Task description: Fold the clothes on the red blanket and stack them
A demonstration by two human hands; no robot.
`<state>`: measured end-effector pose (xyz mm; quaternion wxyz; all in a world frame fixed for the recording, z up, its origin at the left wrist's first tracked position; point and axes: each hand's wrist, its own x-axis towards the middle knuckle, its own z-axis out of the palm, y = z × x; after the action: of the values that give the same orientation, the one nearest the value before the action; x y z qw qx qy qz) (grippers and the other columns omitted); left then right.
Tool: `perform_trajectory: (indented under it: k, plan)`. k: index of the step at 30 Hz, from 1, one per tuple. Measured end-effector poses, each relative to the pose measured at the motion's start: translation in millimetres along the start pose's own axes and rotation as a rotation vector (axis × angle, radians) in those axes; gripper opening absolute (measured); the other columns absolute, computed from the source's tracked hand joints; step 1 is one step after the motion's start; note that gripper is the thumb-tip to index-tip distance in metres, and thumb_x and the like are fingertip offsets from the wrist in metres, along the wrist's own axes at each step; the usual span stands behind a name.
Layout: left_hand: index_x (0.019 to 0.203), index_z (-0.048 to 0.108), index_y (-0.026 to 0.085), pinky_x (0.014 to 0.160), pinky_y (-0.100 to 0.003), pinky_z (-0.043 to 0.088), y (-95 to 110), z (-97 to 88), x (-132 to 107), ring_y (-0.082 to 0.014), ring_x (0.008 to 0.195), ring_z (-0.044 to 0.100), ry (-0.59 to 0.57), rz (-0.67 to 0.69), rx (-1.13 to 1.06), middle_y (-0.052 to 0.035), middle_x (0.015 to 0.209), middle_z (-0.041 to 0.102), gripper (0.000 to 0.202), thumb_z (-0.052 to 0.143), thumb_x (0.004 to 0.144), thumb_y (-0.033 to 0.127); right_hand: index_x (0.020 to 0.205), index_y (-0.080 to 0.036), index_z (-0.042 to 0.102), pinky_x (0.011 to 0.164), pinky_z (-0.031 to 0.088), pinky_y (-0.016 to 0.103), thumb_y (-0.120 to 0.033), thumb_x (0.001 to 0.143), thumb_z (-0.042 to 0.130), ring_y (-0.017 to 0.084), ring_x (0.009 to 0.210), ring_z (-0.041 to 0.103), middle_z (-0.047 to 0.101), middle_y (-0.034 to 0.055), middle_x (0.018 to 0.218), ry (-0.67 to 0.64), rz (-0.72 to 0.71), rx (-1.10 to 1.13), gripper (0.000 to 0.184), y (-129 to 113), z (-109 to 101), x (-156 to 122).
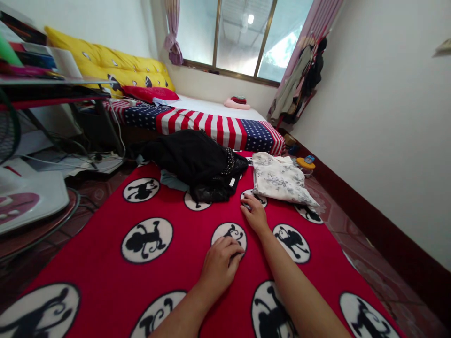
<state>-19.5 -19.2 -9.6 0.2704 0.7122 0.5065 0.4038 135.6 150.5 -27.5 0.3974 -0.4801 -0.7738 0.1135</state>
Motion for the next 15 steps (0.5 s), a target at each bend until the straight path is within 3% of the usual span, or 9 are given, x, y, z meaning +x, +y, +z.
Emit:
perform_trajectory:
  k: [15]
  plan:
    - [0.091, 0.072, 0.024, 0.086, -0.035, 0.045, 3.4, -2.8, -1.7, -0.0203, 0.096, 0.057, -0.002, 0.008, 0.002, -0.0034, 0.096, 0.067, 0.021, 0.058, 0.083, 0.011, 0.099, -0.021, 0.072, 0.104, 0.039, 0.048, -0.029, 0.082, 0.057, 0.027, 0.119, 0.057, 0.066, 0.0114, 0.124, -0.004, 0.015, -0.012, 0.024, -2.4, -1.0, -1.9]
